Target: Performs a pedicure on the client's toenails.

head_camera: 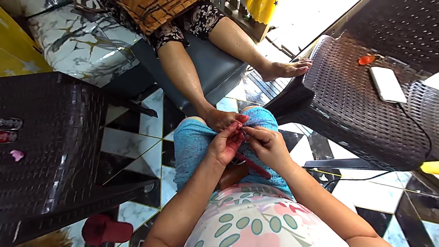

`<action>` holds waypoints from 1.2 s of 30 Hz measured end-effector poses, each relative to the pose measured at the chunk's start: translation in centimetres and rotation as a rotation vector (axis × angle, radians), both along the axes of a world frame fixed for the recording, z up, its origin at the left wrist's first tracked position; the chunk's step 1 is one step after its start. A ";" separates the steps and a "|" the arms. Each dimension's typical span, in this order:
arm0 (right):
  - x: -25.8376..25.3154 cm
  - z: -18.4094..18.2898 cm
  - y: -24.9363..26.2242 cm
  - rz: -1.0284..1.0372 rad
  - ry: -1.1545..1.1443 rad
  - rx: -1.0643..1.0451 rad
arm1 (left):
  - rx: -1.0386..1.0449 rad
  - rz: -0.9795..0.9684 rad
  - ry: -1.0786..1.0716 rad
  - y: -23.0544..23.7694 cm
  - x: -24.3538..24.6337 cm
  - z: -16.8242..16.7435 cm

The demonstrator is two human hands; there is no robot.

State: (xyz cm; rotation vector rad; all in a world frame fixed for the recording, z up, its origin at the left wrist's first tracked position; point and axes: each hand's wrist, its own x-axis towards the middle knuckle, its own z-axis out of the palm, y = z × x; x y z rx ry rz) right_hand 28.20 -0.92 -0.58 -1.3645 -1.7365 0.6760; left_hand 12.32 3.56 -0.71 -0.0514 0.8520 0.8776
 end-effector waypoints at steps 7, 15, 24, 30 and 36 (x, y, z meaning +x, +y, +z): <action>-0.6 0.1 -0.2 -0.054 -0.188 0.107 | -0.003 0.014 -0.005 0.0 0.2 0.3; -1.3 0.3 -0.5 -0.097 -0.316 0.133 | 0.001 0.019 0.015 0.0 0.5 0.3; -1.8 0.4 -0.6 -0.111 -0.441 0.164 | 0.007 0.031 0.010 0.0 0.6 0.3; -1.2 1.1 -0.2 -0.059 -0.495 0.137 | 0.009 0.020 0.017 0.0 0.6 0.3; 0.7 4.2 2.5 0.178 0.137 -0.034 | 0.002 0.011 0.022 0.0 0.3 0.6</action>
